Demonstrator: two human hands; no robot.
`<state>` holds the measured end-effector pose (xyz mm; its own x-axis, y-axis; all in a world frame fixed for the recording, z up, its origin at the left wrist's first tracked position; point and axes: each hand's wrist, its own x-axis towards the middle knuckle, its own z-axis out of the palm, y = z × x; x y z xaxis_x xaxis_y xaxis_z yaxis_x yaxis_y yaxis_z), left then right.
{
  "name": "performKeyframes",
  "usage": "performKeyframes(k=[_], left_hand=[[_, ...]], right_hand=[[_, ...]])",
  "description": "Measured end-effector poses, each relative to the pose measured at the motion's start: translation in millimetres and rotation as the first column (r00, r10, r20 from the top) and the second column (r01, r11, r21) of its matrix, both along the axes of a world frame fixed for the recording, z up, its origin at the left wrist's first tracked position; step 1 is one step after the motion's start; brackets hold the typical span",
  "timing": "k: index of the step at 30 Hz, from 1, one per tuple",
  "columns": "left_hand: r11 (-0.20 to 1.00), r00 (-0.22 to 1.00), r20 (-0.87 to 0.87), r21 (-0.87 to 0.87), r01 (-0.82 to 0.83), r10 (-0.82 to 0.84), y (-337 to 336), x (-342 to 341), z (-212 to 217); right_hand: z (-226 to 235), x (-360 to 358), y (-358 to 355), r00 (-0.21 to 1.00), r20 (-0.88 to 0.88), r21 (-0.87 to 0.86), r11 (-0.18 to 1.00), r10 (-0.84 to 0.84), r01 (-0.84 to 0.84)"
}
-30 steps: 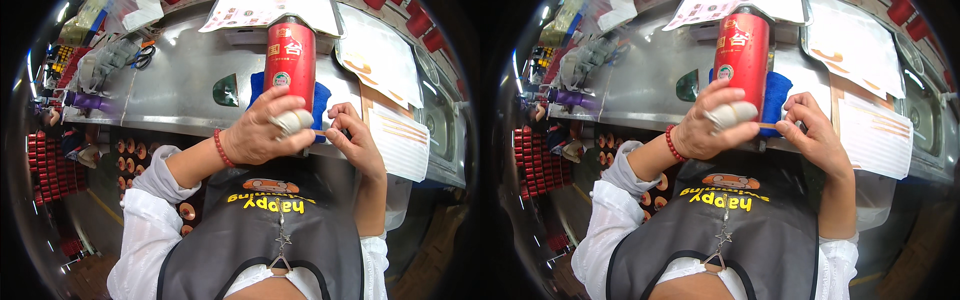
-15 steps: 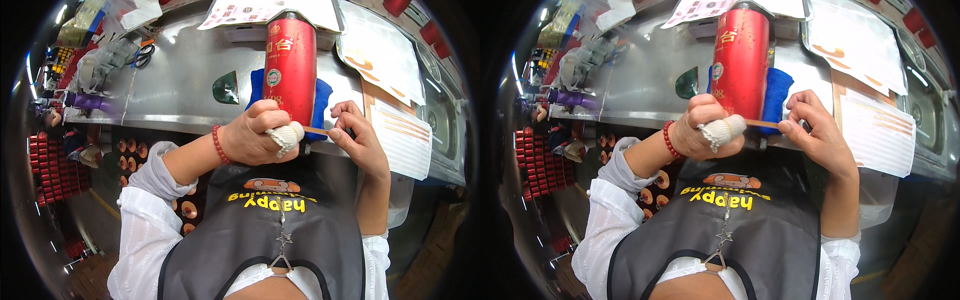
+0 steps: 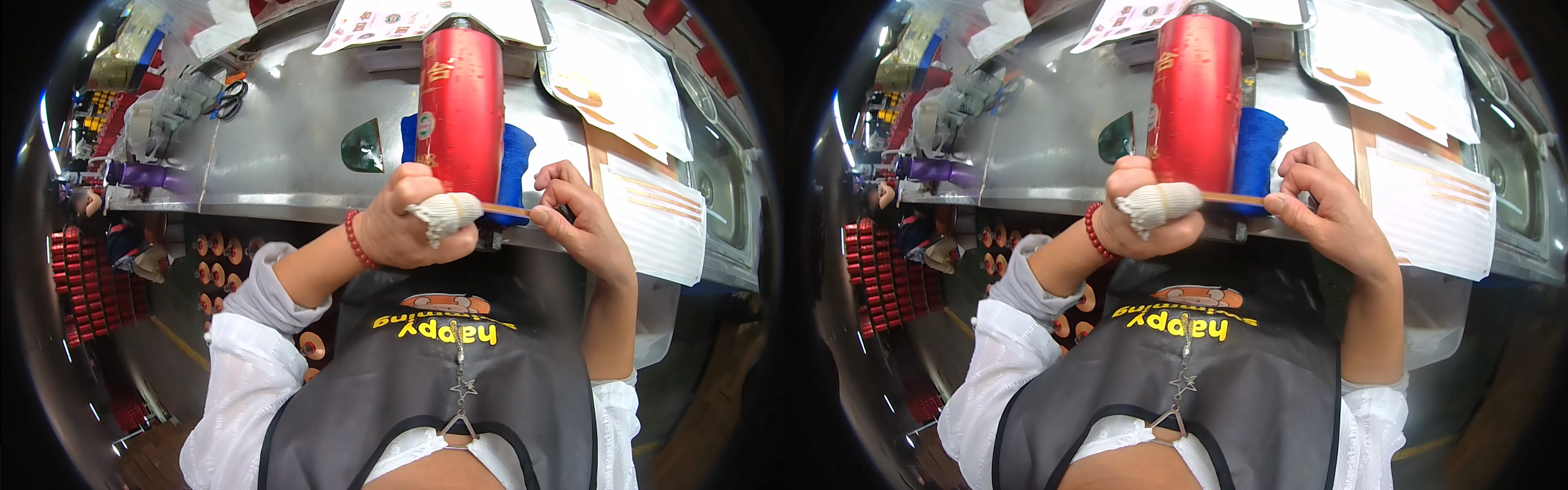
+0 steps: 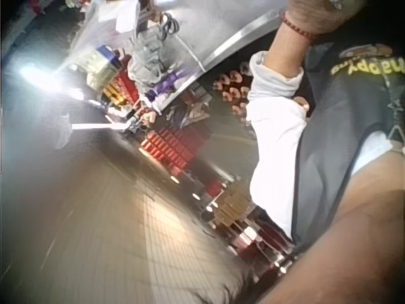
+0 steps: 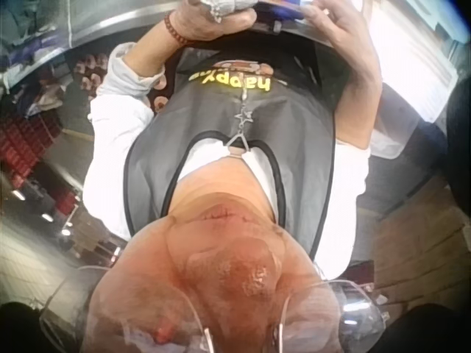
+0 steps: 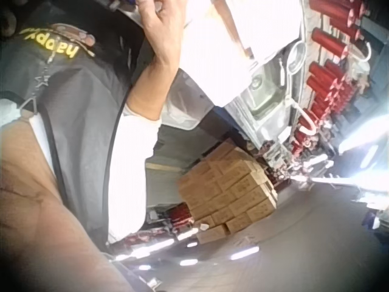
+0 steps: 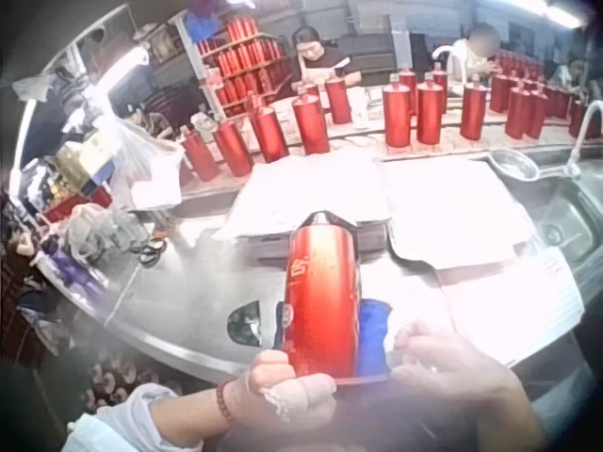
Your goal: The person cleans the neck of a bottle with a green sponge, then applies a red cylindrical label to the bottle body, smoothing it with both hands. They peel off the backing strip and place the finished bottle on a rack, repeating the process with another bottle.
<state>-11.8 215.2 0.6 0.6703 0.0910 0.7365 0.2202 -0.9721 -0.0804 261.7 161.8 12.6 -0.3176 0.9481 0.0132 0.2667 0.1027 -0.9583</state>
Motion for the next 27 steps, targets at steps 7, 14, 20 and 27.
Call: performKeyframes(k=[7, 14, 20, 27], left_hand=[[1.0, 0.998, -0.068, 0.013, 0.002, -0.001, 1, 8, 5], [0.996, 0.996, -0.012, 0.016, -0.091, 0.091, -6, -4, -5], [0.998, 1.0, -0.014, -0.052, -0.023, 0.022, -2, 6, -6], [0.999, 0.999, -0.006, 0.022, -0.038, 0.038, -6, 2, 0]], right_hand=[[-1, 2, 1, 0.999, 0.04, -0.023, 0.999, 0.028, -0.027], [-1, -4, 5, 1.0, -0.005, -0.029, 0.999, 0.019, -0.019], [-5, 0, 3, 1.0, 0.004, 0.008, 1.0, 0.0, 0.0], [-4, 0, 6, 0.999, 0.019, -0.06, 0.997, 0.044, -0.043]])
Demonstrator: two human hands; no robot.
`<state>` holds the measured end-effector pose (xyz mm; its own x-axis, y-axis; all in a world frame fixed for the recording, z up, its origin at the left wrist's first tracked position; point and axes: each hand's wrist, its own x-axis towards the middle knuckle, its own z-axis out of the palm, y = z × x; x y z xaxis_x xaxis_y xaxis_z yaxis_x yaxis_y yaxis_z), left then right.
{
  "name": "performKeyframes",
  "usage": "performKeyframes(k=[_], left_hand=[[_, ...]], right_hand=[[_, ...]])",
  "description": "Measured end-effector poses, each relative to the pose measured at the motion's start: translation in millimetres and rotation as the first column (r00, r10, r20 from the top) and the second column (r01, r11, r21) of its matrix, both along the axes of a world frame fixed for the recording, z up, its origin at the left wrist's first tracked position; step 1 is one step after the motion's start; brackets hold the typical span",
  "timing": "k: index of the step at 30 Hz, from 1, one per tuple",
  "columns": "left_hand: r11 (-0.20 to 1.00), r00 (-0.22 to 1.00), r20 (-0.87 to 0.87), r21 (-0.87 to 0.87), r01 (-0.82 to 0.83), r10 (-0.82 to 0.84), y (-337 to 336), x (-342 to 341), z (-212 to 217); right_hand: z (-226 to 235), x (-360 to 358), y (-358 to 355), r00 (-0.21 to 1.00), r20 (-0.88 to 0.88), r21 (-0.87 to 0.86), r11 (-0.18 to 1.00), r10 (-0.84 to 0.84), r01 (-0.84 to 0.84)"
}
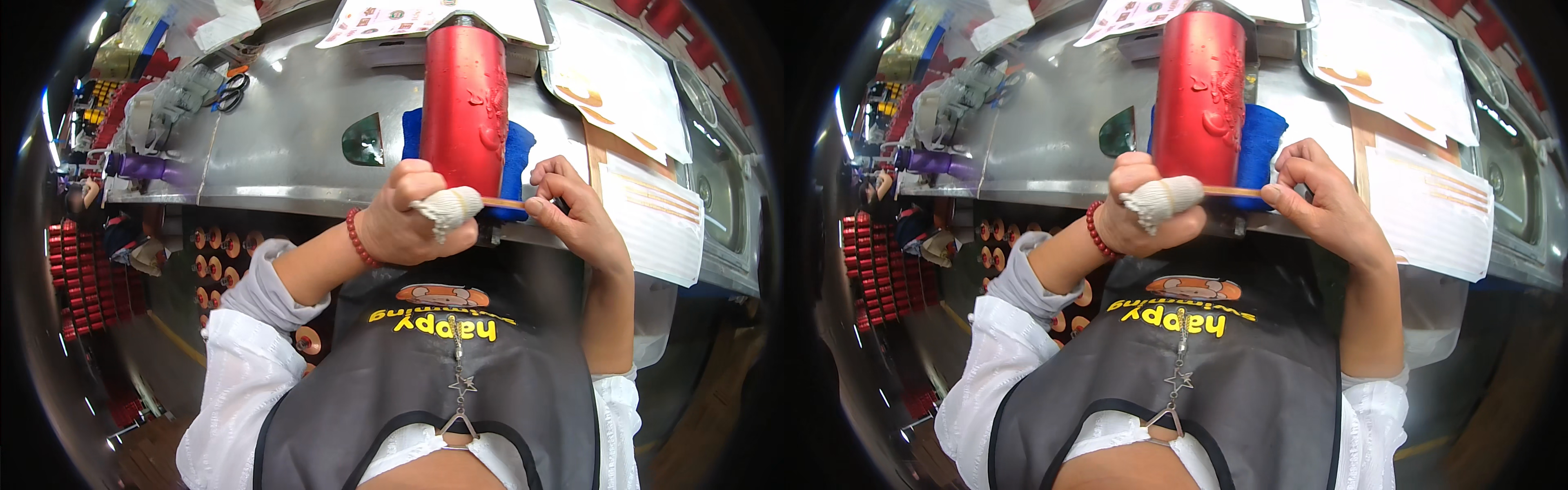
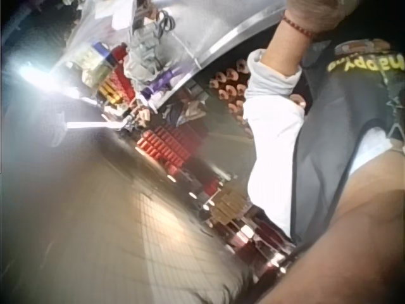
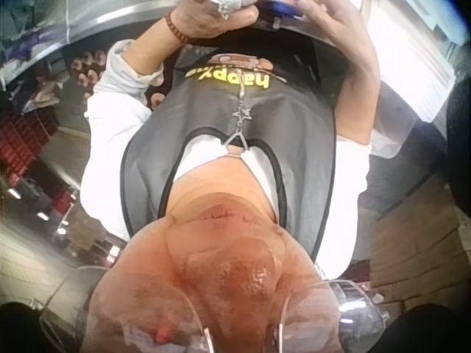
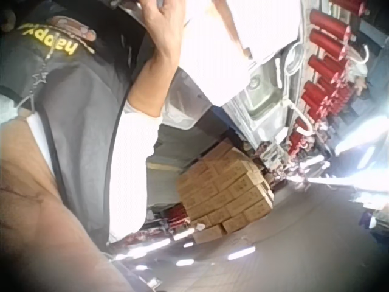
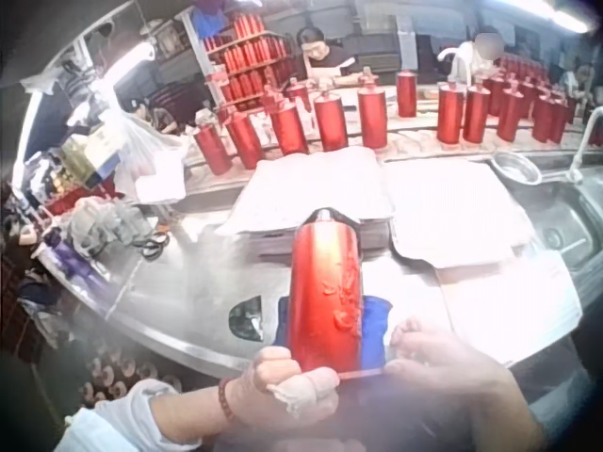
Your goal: The person cleans the neck of a bottle with a green sponge, then applies a red cylindrical label to the bottle body, smoothing it with both hands. They peel off the backing strip and place the finished bottle on a rack, repeating the process with another bottle.
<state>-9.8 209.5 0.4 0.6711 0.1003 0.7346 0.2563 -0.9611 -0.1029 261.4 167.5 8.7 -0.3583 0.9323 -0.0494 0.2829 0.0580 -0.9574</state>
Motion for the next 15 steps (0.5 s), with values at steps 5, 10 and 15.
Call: performKeyframes(k=[5, 10, 15], left_hand=[[0.999, 1.0, -0.013, -0.049, -0.004, 0.003, 2, 4, -6], [0.997, 0.996, -0.048, -0.007, -0.072, 0.072, -5, -8, -3], [0.996, 0.993, -0.117, -0.083, -0.02, 0.01, 1, 3, 5]], right_hand=[[-3, 1, 0, 1.0, -0.004, 0.033, 0.999, -0.013, 0.013], [0, -4, 1, 1.0, -0.008, 0.002, 1.0, 0.006, -0.006], [-4, -4, 2, 1.0, 0.021, 0.049, 0.999, 0.003, -0.004]])
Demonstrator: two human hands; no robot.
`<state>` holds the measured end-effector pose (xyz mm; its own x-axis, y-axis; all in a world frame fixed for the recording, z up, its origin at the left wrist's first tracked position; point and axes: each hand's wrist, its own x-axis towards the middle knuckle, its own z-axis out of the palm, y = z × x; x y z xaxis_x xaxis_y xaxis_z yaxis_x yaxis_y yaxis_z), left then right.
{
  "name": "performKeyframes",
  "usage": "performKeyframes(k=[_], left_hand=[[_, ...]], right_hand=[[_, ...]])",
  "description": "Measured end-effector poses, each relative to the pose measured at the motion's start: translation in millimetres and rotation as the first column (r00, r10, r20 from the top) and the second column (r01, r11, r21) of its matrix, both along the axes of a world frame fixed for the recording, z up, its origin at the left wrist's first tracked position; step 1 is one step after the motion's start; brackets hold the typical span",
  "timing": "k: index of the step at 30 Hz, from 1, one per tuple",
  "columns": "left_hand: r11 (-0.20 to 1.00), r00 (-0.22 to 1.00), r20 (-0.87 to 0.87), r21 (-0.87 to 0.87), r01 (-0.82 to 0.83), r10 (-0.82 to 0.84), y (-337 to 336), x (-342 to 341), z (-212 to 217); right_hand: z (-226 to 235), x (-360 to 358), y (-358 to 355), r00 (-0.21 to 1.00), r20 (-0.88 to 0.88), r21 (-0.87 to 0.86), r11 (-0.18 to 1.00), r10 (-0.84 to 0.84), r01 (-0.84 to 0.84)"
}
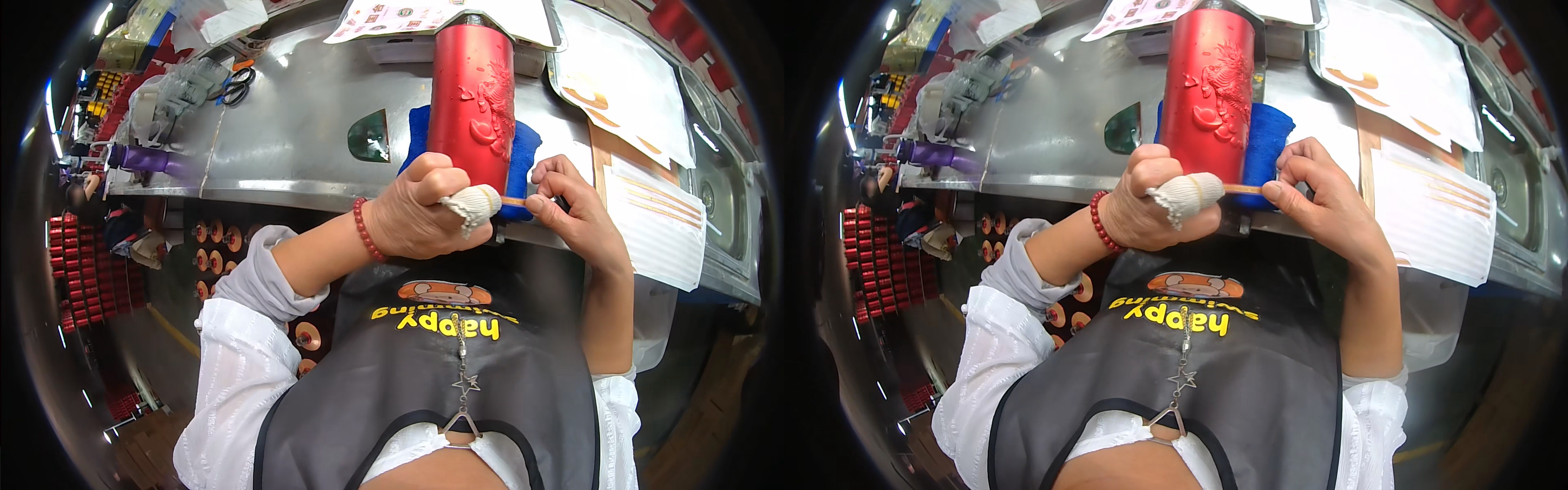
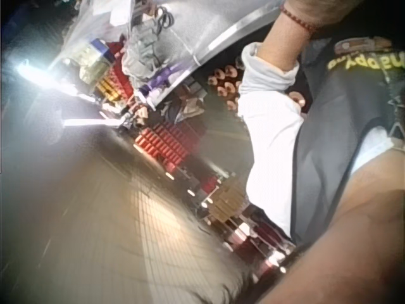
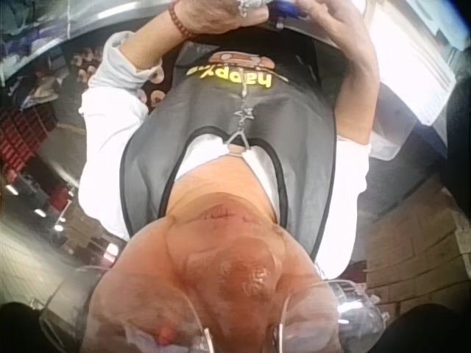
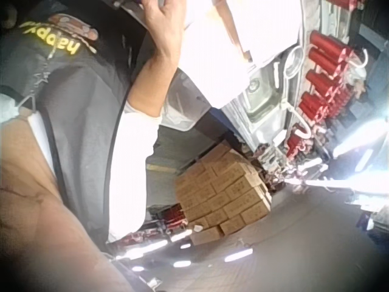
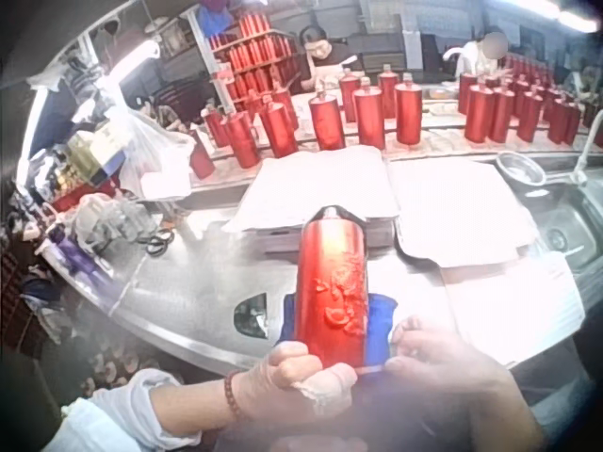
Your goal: The person cleans the neck of a bottle with a green sponge, then applies a red cylindrical label to the bottle body, smoothing it with both hands. They peel off the backing strip and place the finished bottle on a rack, repeating the process with another bottle.
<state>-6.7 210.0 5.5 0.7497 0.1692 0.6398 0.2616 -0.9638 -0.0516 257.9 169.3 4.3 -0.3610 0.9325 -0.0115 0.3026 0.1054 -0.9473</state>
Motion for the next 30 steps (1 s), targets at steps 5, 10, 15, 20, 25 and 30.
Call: performKeyframes(k=[5, 10, 15, 20, 25, 30], left_hand=[[0.996, 0.995, 0.096, 0.083, -0.041, 0.033, -2, -11, -12], [1.0, 0.998, 0.059, 0.018, 0.015, -0.016, -2, -9, -3], [0.999, 1.0, 0.022, 0.028, 0.021, -0.022, 2, 3, 1], [0.993, 0.995, 0.088, 0.106, -0.059, 0.049, -4, -14, -11], [0.999, 0.992, 0.129, -0.038, 0.0, 0.005, -2, -3, -7], [0.978, 0.979, -0.191, 0.179, 0.109, -0.074, 3, 13, 15]], right_hand=[[2, -5, 0, 1.0, -0.021, -0.039, 0.999, -0.007, 0.006], [0, -6, 1, 1.0, 0.003, -0.011, 1.0, -0.016, 0.016], [-2, -4, -2, 1.0, -0.012, 0.0, 1.0, -0.019, 0.019], [2, -9, 1, 0.999, -0.011, 0.011, 0.999, -0.032, 0.032], [-4, -8, 1, 0.999, 0.014, 0.049, 0.998, -0.035, 0.034], [-11, -9, 0, 0.998, 0.008, 0.083, 0.995, -0.062, 0.061]])
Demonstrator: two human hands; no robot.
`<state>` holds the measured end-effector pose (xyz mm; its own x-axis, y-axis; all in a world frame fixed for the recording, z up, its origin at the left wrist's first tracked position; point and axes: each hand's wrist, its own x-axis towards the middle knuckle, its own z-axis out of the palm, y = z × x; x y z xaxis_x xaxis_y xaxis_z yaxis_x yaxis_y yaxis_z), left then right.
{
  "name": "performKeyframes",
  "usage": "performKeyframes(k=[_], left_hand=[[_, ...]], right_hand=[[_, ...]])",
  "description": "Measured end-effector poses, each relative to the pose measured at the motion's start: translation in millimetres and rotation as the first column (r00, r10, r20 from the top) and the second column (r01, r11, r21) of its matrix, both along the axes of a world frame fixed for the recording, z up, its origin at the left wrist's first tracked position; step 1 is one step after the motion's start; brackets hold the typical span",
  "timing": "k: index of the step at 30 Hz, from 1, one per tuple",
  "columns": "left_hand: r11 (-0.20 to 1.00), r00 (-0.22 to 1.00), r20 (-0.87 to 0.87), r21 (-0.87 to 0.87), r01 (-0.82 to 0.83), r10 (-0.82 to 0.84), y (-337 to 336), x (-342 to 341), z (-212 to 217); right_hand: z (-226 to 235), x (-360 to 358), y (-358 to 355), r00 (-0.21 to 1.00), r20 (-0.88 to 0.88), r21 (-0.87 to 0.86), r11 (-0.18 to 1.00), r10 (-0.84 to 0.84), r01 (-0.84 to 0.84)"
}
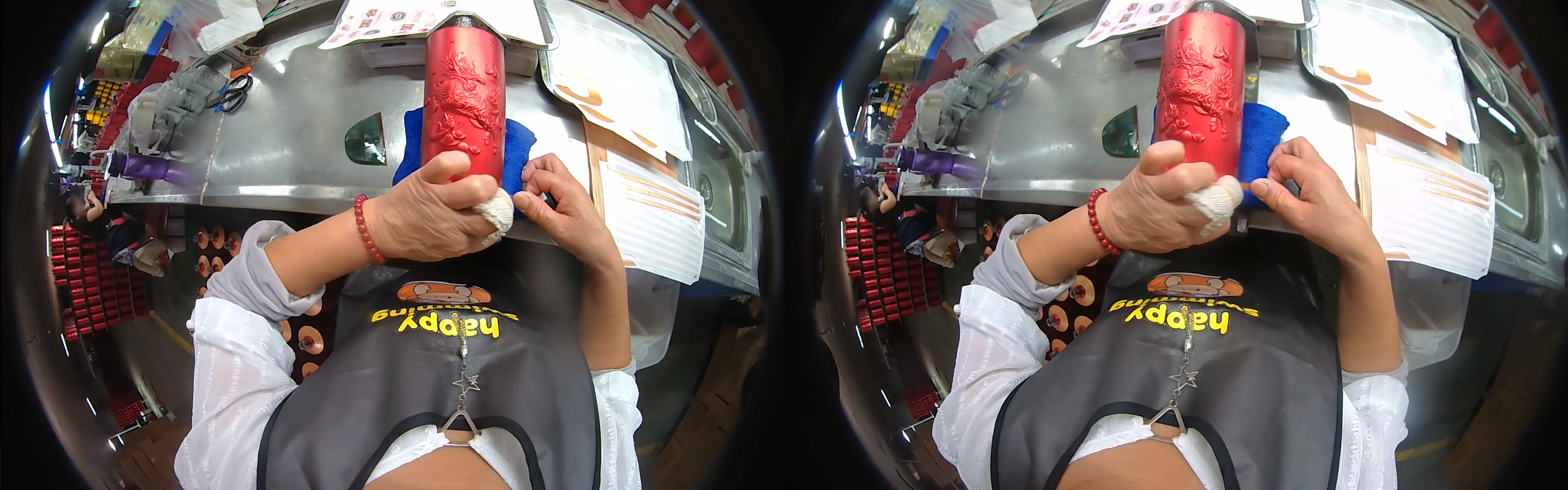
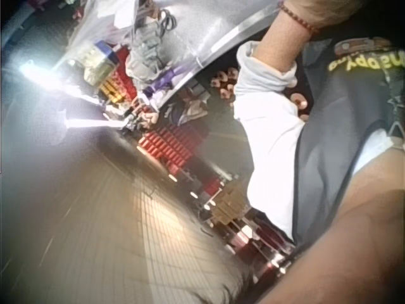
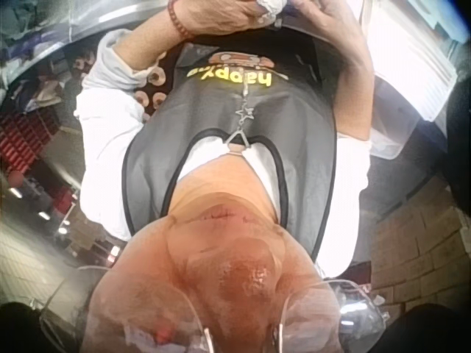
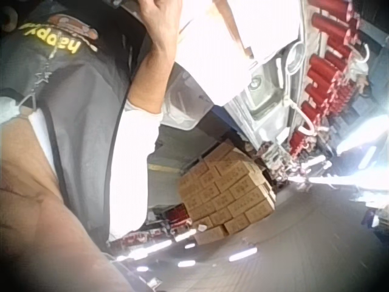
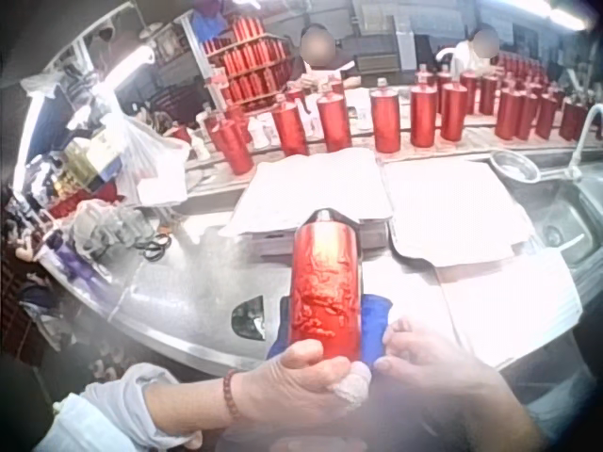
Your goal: The person cleans the neck of a bottle with a green sponge, then applies a red cylindrical label to the bottle body, smoothing it with both hands. They peel off the backing strip and place the finished bottle on a rack, repeating the process with another bottle.
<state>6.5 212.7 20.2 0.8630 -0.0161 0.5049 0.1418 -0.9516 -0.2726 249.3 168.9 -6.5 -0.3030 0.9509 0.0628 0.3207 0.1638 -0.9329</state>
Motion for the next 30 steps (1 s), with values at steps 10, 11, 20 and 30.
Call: performKeyframes(k=[10, 11, 20, 30], left_hand=[[0.884, 0.867, 0.396, -0.457, -0.1, 0.303, -12, -33, -23], [0.863, 0.856, 0.402, -0.496, -0.095, 0.326, -15, -34, -26], [0.35, 0.781, 0.318, -0.927, 0.136, 0.538, -20, -13, -18], [0.393, 0.82, 0.25, -0.919, 0.034, 0.515, -15, -9, -7]], right_hand=[[19, -20, -17, 0.988, -0.006, 0.302, 0.942, -0.155, 0.149], [19, -23, -19, 0.986, 0.01, 0.376, 0.914, -0.165, 0.149], [3, -38, -33, 0.965, 0.142, 0.603, 0.792, -0.218, 0.09], [1, -40, -31, 0.959, 0.17, 0.656, 0.752, -0.227, 0.062]])
